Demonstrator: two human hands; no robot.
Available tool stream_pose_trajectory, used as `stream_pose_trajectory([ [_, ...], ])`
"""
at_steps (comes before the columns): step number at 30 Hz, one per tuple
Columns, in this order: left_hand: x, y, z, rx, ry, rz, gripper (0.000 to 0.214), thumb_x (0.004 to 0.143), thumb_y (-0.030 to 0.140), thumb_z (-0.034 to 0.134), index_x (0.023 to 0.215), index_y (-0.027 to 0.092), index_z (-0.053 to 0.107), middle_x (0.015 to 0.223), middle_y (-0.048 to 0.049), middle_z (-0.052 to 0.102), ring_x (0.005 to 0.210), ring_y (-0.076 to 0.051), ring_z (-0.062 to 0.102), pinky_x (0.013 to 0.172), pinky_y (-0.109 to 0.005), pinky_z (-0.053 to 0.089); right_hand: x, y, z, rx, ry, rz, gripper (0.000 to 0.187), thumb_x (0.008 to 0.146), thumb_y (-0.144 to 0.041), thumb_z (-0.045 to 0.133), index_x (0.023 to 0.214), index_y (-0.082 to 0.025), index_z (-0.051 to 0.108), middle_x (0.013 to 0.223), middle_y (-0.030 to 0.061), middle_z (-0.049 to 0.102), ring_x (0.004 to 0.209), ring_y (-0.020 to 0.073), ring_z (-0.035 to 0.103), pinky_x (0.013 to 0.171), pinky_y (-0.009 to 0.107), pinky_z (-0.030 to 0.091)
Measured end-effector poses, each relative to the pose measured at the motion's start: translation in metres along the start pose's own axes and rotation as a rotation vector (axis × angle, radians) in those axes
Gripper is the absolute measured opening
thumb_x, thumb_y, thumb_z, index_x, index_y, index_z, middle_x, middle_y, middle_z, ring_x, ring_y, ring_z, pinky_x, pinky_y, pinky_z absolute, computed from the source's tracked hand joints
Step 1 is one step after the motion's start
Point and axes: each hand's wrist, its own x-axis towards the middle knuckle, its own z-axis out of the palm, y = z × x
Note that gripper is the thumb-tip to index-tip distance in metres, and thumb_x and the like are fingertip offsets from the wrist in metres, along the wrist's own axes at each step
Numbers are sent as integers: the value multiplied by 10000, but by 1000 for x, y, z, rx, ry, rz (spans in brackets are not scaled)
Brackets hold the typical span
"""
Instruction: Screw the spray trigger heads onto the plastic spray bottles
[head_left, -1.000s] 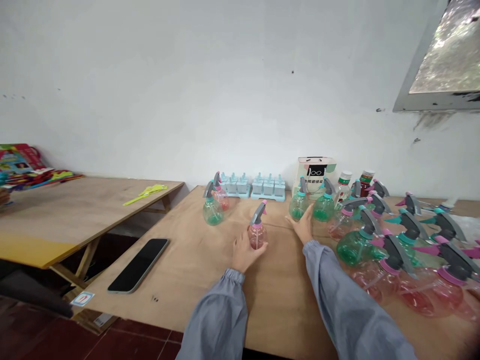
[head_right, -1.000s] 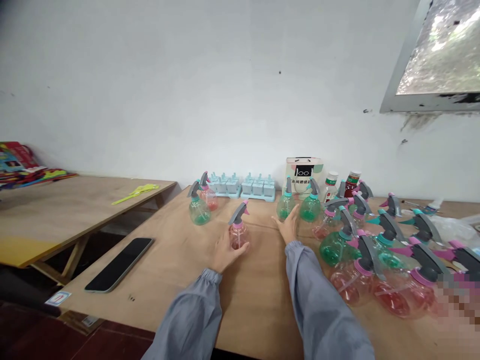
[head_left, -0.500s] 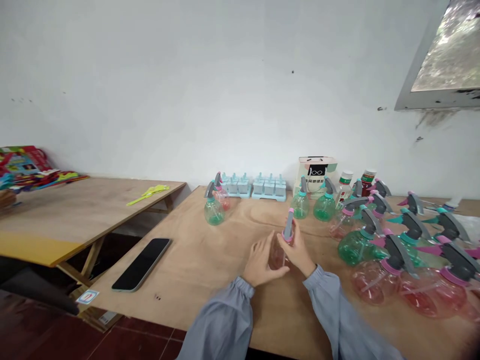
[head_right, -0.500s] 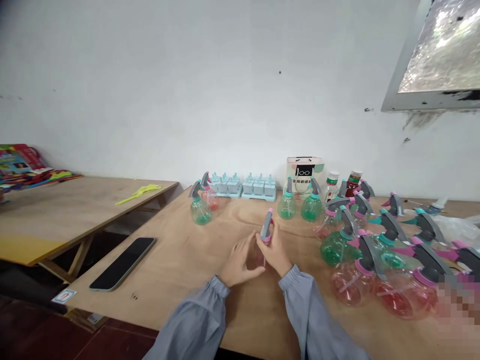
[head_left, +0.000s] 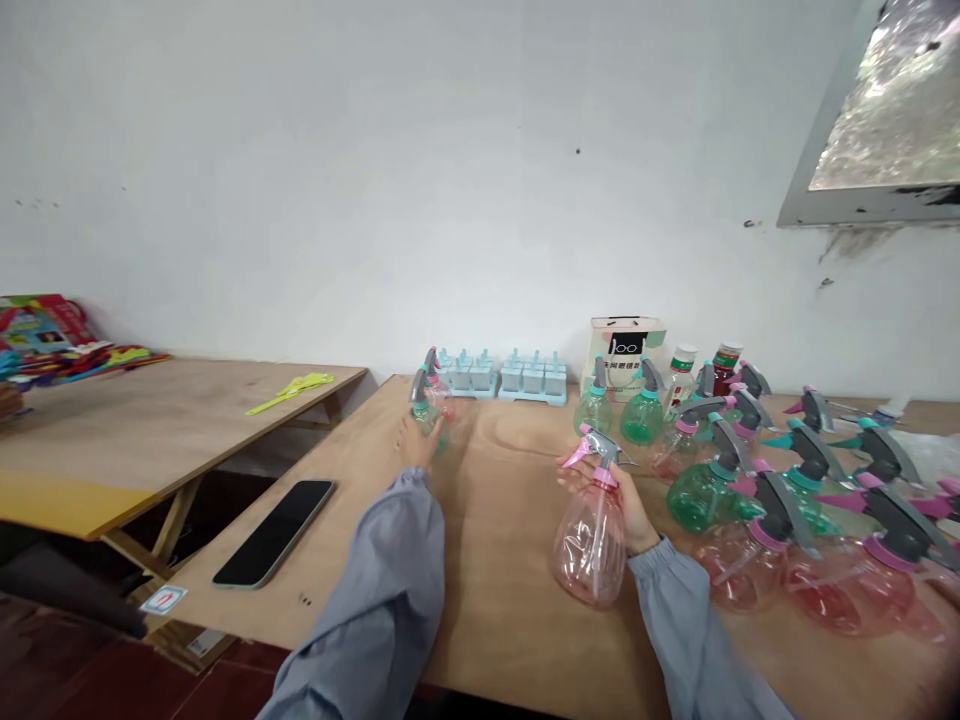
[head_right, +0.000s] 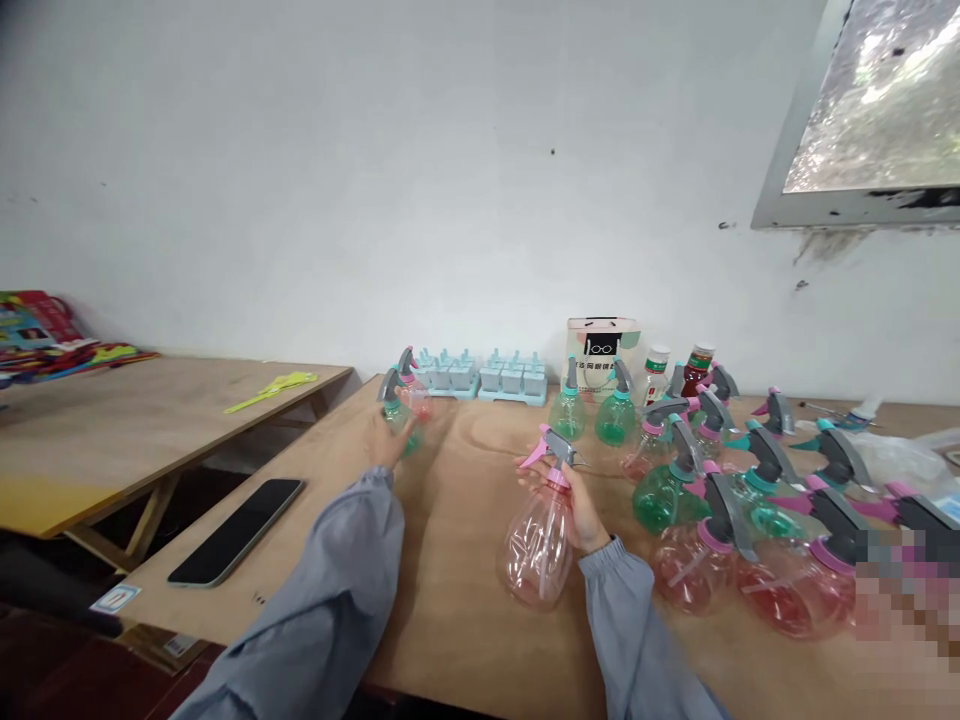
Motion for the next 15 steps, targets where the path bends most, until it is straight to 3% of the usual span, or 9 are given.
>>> stream_pose_trajectory([
  [3, -45, 3, 14, -42, -17, 28, 670, 846, 513, 599, 1371, 140, 415, 1337, -223, 555, 1309, -358, 509, 1055, -506, 415, -2, -6, 1, 3, 6, -6, 624, 831, -707, 489, 1150, -208, 688, 1064, 124, 748, 1133, 304, 663, 1008, 525, 498],
  [8, -118, 26, 27, -105, -130, 310, 688, 871, 553, 563, 1398, 135, 418, 1334, -205, 580, 1304, -339, 525, 1074, -483, 400, 2, 3, -7, 22, 75, 33, 573, 781, -730, 565, 1010, -221, 695, 932, 94, 750, 1068, 296, 678, 932, 480, 543],
  [12, -140, 39, 28, -94, -174, 350, 672, 878, 559, 552, 1381, 127, 444, 1315, -206, 603, 1280, -340, 549, 1066, -493, 397, 6, 11, -12, 44, 209, -9, 518, 707, -714, 657, 878, -224, 656, 793, 58, 721, 948, 284, 694, 833, 414, 571],
  [15, -141, 40, 28, -95, -174, 352, 669, 873, 555, 557, 1376, 126, 450, 1314, -207, 611, 1273, -341, 555, 1064, -504, 396, 7, 11, -13, 38, 168, -6, 504, 721, -699, 631, 901, -229, 652, 821, 66, 729, 944, 285, 688, 813, 413, 566],
])
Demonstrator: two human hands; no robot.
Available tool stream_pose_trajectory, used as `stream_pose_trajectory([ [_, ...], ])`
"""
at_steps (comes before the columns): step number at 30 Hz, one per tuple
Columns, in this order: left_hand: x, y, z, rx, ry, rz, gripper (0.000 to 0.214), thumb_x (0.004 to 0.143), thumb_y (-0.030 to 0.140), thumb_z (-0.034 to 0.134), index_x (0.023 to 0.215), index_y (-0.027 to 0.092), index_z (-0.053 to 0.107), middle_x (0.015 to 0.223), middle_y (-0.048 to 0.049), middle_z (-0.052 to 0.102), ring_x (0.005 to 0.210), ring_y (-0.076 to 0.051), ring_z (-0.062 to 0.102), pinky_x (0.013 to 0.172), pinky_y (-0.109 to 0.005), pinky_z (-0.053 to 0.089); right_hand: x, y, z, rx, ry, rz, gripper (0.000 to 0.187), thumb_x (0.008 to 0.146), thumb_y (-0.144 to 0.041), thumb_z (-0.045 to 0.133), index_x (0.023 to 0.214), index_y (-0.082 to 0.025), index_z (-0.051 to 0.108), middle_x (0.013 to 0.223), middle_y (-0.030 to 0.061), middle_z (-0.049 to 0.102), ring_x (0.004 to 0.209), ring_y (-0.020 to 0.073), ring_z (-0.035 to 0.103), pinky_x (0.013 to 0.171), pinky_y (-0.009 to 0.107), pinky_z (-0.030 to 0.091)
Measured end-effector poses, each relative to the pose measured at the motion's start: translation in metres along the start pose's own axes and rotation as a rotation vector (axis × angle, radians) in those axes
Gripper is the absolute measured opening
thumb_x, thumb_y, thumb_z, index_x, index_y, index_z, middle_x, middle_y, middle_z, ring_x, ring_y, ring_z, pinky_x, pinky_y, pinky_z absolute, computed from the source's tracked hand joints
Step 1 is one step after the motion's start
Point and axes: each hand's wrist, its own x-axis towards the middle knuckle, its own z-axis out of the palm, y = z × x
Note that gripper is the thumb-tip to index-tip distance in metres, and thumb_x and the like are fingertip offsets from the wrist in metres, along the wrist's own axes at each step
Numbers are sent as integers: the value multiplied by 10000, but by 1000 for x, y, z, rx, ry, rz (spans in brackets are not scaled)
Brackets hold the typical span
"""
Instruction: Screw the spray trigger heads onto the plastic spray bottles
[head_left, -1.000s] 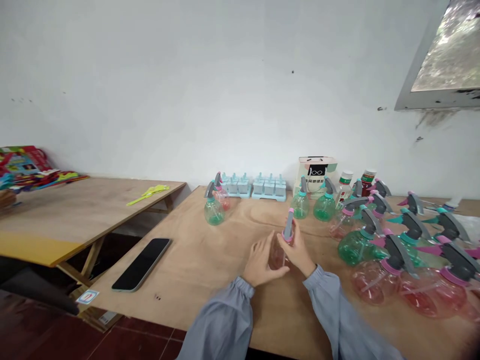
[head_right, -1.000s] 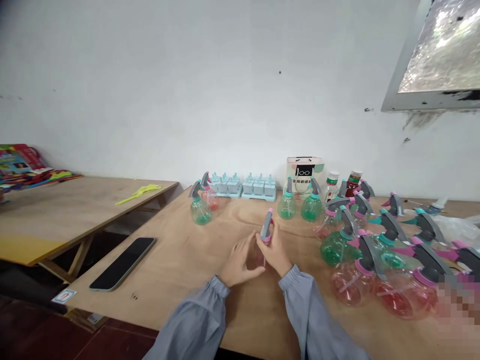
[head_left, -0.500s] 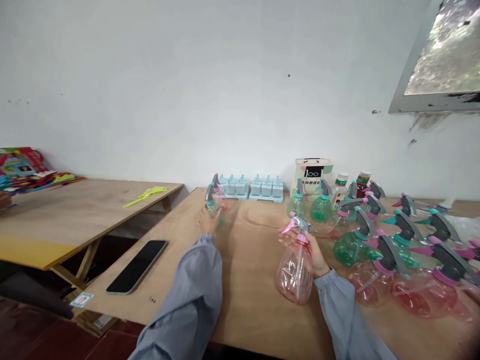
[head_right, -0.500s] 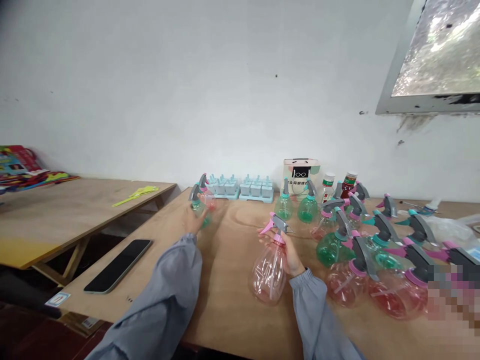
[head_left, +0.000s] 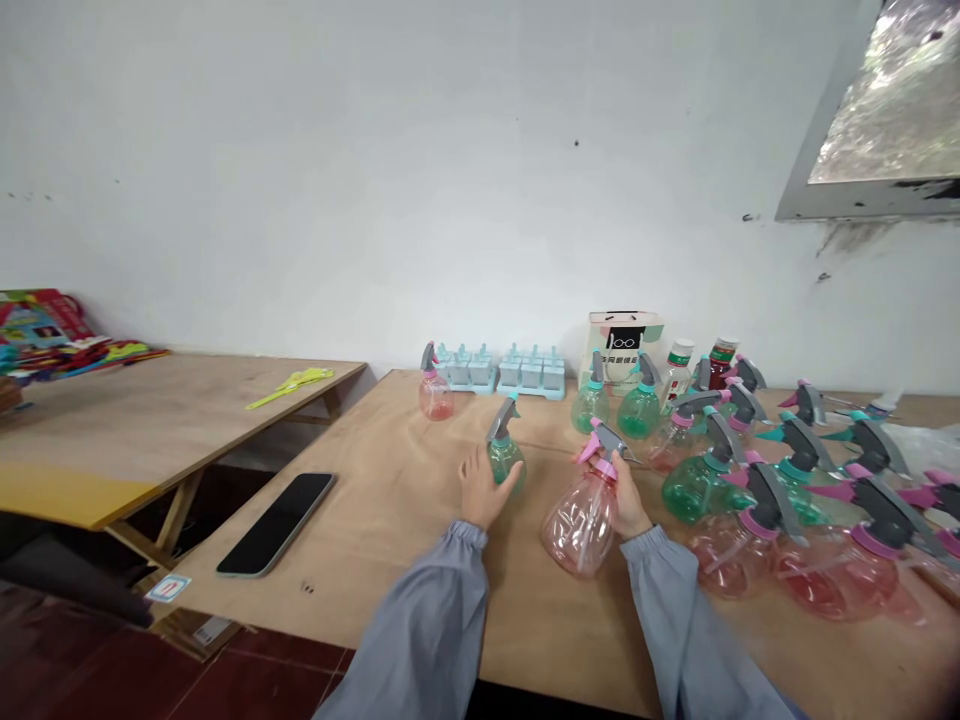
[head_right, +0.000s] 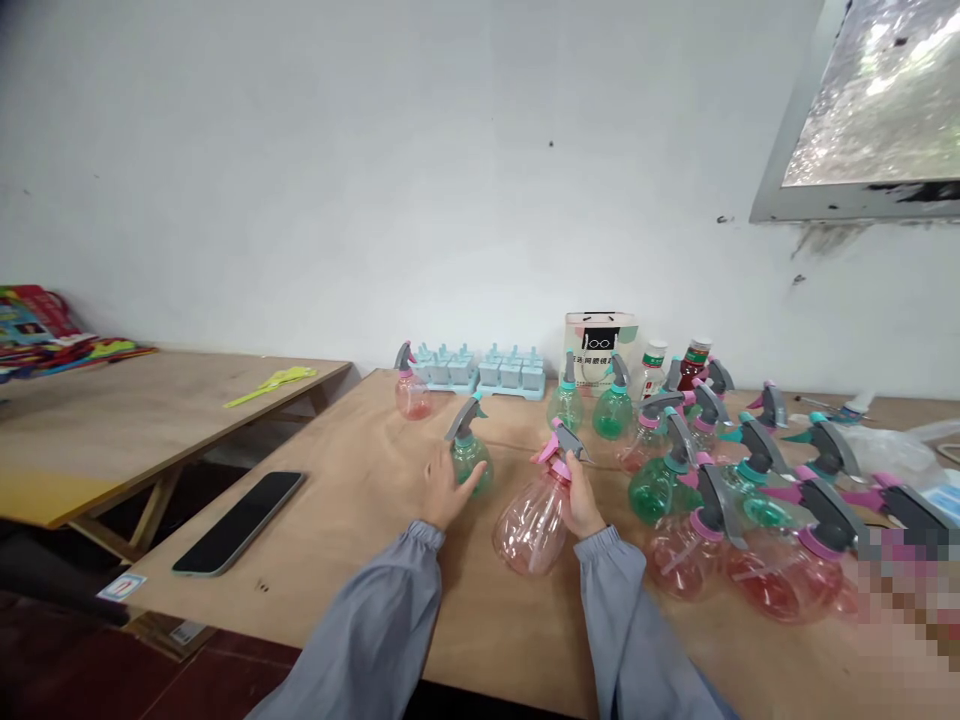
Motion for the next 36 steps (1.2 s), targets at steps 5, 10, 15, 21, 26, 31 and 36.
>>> stream_pose_trajectory([
  [5, 1, -2, -1, -12, -12, -3, 664, 858, 550, 580, 1371, 145, 464, 1338, -202, 603, 1277, -330, 559, 1076, -492, 394, -4, -2, -3, -24, -99, 40, 504, 695, -703, 621, 897, -242, 650, 845, 88, 738, 880, 272, 685, 735, 388, 554],
  [10, 3, 0, -5, -19, -47, -10, 686, 853, 559, 585, 1392, 154, 456, 1334, -188, 610, 1285, -322, 549, 1098, -496, 372, -9, -4, 1, -87, -152, -4, 699, 674, -805, 493, 1042, -234, 656, 925, 114, 726, 831, 274, 676, 696, 404, 542],
  [15, 3, 0, -6, -40, -64, -10, 689, 856, 576, 578, 1394, 162, 458, 1324, -180, 616, 1284, -321, 544, 1103, -503, 361, -12, -8, 6, -125, -180, -1, 717, 681, -822, 431, 1056, -254, 656, 869, 102, 694, 830, 283, 657, 778, 456, 535],
  [21, 2, -2, -5, -34, -34, 15, 671, 855, 558, 589, 1375, 152, 463, 1322, -184, 613, 1272, -318, 560, 1094, -492, 376, -12, -8, 9, -14, -88, -49, 560, 649, -759, 577, 929, -279, 648, 759, 55, 641, 751, 250, 613, 758, 421, 545],
  [26, 2, -1, -7, -30, -60, 5, 674, 856, 550, 591, 1380, 148, 456, 1305, -179, 622, 1265, -324, 556, 1092, -498, 370, -11, -4, 8, 17, -65, -5, 482, 667, -699, 614, 905, -280, 633, 749, 54, 644, 745, 248, 626, 687, 384, 545],
  [31, 3, 1, -8, -31, -65, 2, 660, 855, 543, 598, 1376, 162, 460, 1316, -174, 615, 1276, -315, 549, 1105, -493, 358, -11, -3, 6, 6, -4, -55, 477, 655, -694, 626, 912, -292, 615, 762, 42, 635, 729, 222, 606, 657, 339, 523],
  [36, 3, 0, -8, -49, -81, -1, 661, 860, 531, 597, 1378, 148, 451, 1326, -184, 609, 1279, -323, 543, 1113, -502, 345, -11, -7, 8, -6, -87, 24, 578, 681, -721, 570, 1053, -284, 643, 929, 94, 712, 864, 283, 656, 737, 416, 549],
])
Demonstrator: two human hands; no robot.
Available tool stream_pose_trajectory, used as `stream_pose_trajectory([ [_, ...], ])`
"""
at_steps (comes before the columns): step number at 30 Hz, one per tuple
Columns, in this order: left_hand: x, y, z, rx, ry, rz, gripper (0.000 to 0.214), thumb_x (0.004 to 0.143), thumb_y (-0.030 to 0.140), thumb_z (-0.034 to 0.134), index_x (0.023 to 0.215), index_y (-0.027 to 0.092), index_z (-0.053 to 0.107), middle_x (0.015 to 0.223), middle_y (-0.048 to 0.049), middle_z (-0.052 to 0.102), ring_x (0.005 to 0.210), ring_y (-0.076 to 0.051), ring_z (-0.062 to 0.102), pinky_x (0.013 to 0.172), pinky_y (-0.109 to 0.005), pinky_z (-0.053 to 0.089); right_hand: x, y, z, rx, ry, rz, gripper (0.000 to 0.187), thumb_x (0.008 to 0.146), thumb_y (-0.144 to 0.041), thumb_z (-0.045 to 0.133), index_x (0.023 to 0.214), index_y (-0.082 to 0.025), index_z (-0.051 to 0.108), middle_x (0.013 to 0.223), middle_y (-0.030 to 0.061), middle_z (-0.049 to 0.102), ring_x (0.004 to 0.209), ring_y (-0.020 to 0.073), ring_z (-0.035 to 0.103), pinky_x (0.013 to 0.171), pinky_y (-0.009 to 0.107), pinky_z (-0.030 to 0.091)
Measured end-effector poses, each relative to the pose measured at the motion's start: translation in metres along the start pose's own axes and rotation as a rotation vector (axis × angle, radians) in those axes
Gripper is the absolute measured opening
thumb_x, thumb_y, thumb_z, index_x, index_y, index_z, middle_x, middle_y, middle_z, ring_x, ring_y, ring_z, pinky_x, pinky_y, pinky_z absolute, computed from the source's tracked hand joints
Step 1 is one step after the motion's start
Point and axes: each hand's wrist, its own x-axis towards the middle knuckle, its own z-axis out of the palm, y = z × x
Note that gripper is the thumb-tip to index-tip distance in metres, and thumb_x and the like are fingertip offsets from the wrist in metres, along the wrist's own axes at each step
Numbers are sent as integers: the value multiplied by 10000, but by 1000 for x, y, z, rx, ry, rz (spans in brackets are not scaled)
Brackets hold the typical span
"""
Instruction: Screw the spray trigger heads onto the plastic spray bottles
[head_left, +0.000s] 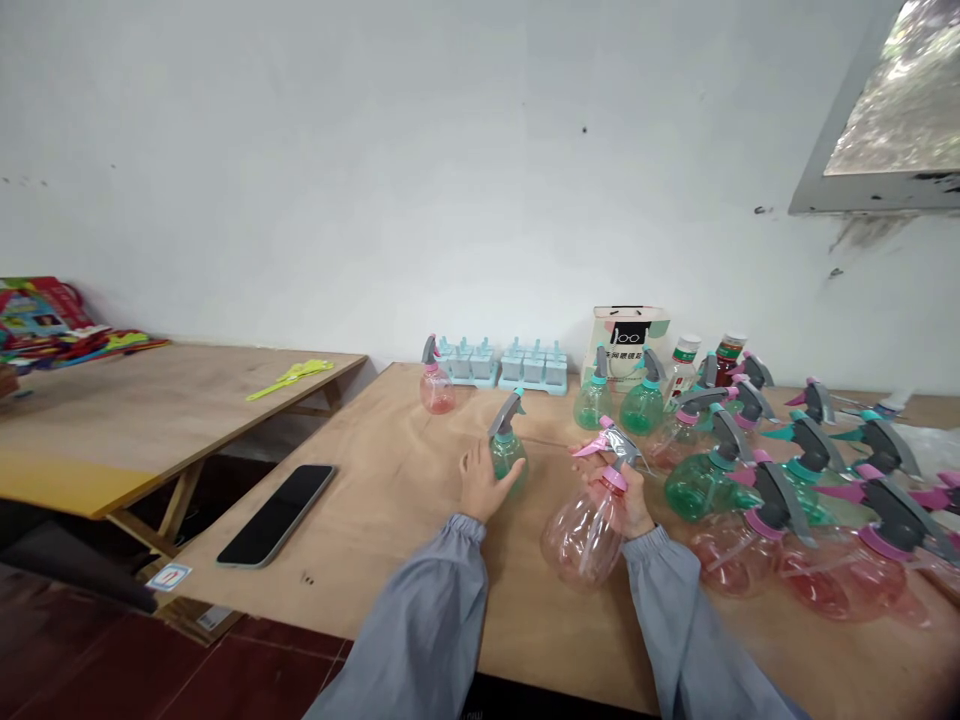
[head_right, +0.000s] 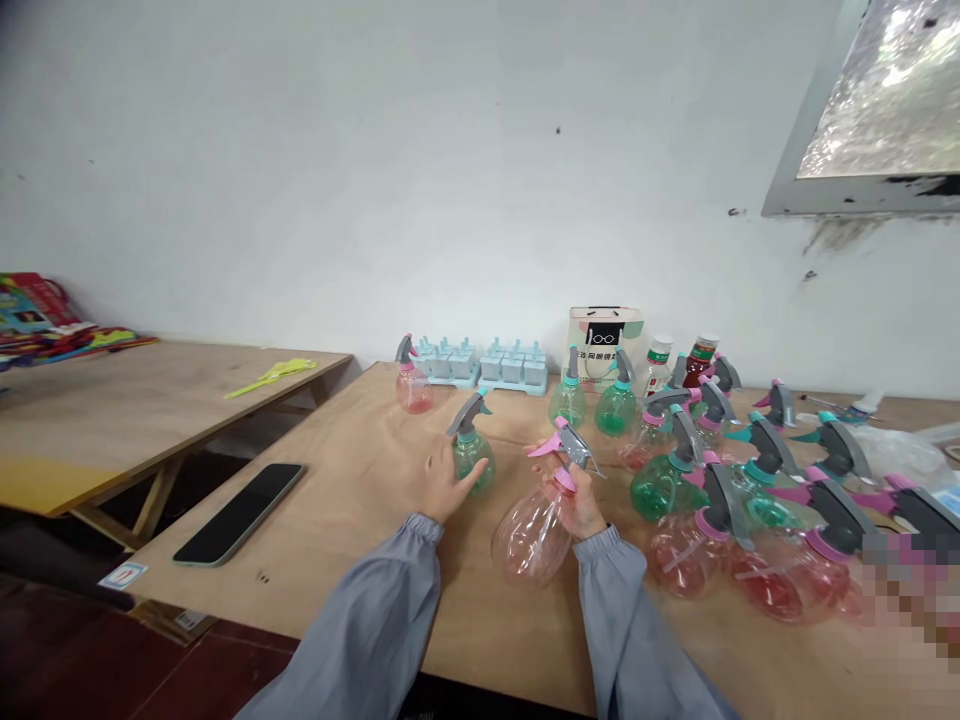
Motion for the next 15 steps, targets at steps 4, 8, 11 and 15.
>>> stream_pose_trajectory([
  [4, 0, -1, 0, -3, 9, 10, 670, 860, 554, 591, 1384, 161, 449, 1337, -182, 596, 1299, -326, 526, 1106, -501, 355, 2, 5, -4, 4, 106, -112, 442, 673, -636, 665, 928, -275, 650, 783, 35, 675, 736, 212, 634, 678, 338, 552],
  [8, 0, -2, 0, 7, 10, 15, 673, 859, 552, 594, 1380, 148, 452, 1320, -186, 598, 1297, -325, 529, 1108, -495, 356, 11, 10, -10, -65, 251, -219, 342, 696, -556, 710, 857, -257, 672, 773, 15, 666, 755, 176, 638, 700, 296, 548],
  [11, 0, -2, 1, 16, 13, 11, 678, 856, 559, 599, 1381, 154, 455, 1317, -187, 604, 1275, -321, 546, 1105, -491, 361, 21, 9, -15, -227, 348, -322, 312, 722, -496, 742, 907, -248, 707, 894, 34, 707, 892, 195, 660, 822, 332, 543],
  [15, -1, -4, 3, 17, 43, 36, 678, 861, 573, 588, 1384, 161, 458, 1302, -179, 618, 1261, -326, 558, 1089, -503, 378, 41, 5, -23, -405, 377, -395, 481, 744, -517, 746, 1111, -213, 687, 1001, 62, 722, 908, 217, 663, 812, 366, 543],
])
